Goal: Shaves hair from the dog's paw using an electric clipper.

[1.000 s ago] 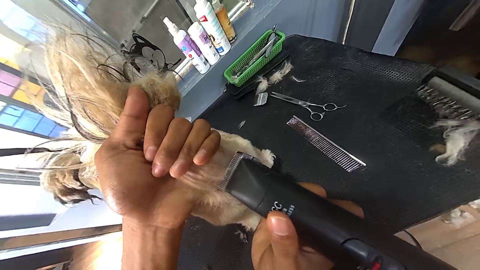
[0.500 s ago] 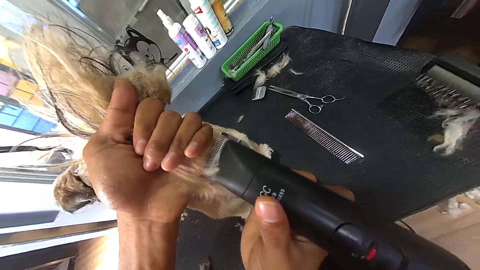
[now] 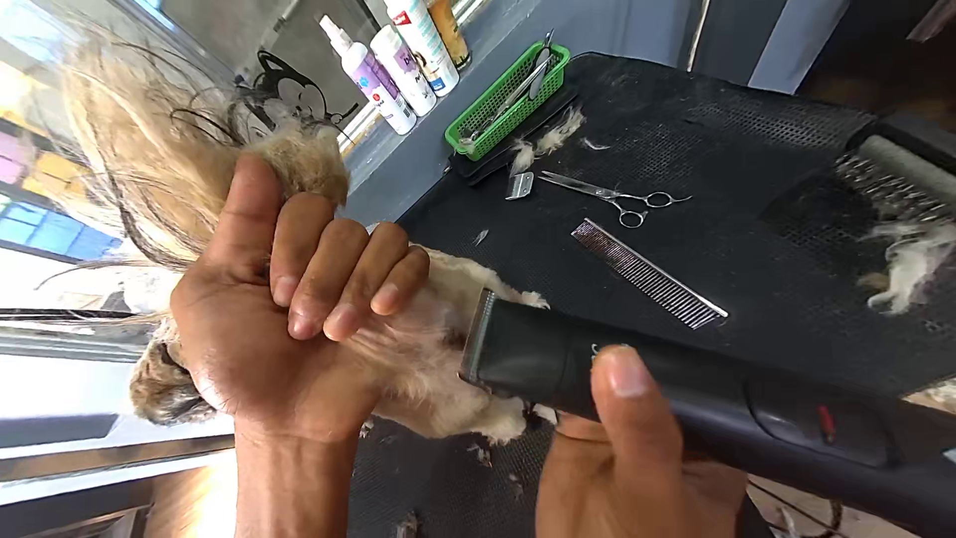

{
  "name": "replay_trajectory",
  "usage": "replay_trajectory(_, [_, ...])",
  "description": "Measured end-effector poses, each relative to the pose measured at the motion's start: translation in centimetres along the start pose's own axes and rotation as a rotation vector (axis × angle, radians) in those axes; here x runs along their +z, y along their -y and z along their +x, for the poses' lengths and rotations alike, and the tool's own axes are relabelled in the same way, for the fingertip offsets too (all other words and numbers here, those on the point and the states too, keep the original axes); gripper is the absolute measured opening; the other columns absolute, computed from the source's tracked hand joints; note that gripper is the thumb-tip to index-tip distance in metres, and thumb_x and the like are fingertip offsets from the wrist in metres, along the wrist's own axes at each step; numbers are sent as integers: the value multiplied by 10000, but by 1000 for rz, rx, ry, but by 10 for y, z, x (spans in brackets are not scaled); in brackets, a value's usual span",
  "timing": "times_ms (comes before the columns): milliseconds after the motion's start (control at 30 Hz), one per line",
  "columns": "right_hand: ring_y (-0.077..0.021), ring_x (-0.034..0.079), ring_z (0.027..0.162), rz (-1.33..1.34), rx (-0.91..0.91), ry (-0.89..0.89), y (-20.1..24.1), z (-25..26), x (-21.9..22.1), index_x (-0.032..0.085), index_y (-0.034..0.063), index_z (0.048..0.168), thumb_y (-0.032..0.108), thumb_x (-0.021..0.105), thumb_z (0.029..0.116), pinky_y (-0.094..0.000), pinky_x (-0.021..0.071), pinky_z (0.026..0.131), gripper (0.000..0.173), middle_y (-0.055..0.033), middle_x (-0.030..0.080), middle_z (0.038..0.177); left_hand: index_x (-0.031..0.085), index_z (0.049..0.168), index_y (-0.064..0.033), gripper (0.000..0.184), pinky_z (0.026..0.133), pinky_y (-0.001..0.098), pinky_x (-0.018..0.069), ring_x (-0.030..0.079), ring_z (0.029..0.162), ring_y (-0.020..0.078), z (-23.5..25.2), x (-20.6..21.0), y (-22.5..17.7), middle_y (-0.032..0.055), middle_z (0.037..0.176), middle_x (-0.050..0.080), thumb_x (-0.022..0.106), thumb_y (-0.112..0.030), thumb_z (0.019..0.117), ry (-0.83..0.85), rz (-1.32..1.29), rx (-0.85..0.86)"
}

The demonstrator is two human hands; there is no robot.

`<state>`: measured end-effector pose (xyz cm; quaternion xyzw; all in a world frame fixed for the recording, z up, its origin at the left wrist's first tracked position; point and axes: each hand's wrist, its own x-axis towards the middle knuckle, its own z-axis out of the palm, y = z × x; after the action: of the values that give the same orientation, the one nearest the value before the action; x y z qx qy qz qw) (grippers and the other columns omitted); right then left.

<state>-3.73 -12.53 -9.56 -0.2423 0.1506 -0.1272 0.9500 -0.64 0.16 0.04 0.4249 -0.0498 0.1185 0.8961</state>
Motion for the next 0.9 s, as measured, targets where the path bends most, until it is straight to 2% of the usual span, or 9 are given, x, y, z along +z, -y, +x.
replay_trajectory(467, [-141, 748, 828, -27, 12, 29, -1, -4, 12, 616, 108, 1119, 67, 892, 729, -339, 661, 731, 479, -37, 739, 893, 421, 695, -146, 670, 508, 239, 369, 339, 466, 94, -2, -1, 0, -41, 531, 286, 35, -549, 1065, -6, 19, -3])
replay_trajectory(600, [-136, 747, 853, 69, 32, 77, -6, -5, 12, 651, 116, 1100, 65, 869, 775, -336, 654, 756, 395, -43, 743, 909, 420, 699, -147, 662, 502, 240, 372, 344, 463, 93, -2, 1, 1, -40, 527, 292, 41, -546, 1067, -17, 17, 23])
replay_trajectory(667, [-126, 742, 862, 60, -12, 79, -11, -8, 6, 623, 127, 1099, 92, 863, 794, -327, 649, 776, 389, -28, 734, 916, 417, 702, -149, 668, 505, 244, 371, 345, 465, 99, -2, 1, 1, -39, 530, 290, 20, -547, 1064, -19, 21, 25])
replay_trajectory(733, [-102, 733, 867, 33, -85, 107, -17, -10, 1, 651, 126, 1087, 114, 848, 818, -294, 636, 798, 334, -14, 738, 922, 421, 708, -140, 670, 504, 242, 369, 344, 466, 103, -3, 1, 2, -35, 535, 287, 13, -534, 1065, -23, 13, 31])
replay_trajectory(800, [-65, 718, 894, 3, -148, 158, -23, -13, -1, 655, 157, 1087, 154, 823, 858, -254, 618, 826, 284, 22, 731, 942, 421, 721, -142, 653, 507, 236, 368, 345, 471, 96, -3, 0, 1, -36, 538, 288, 24, -526, 1068, -28, 16, 40])
replay_trajectory(900, [-65, 708, 941, 29, -214, 222, -28, -14, 3, 662, 160, 1118, 155, 802, 878, -254, 601, 866, 278, 25, 730, 982, 432, 709, -137, 646, 516, 234, 391, 362, 472, 92, -3, 1, 2, -34, 533, 304, 63, -515, 1081, -49, 24, 61])
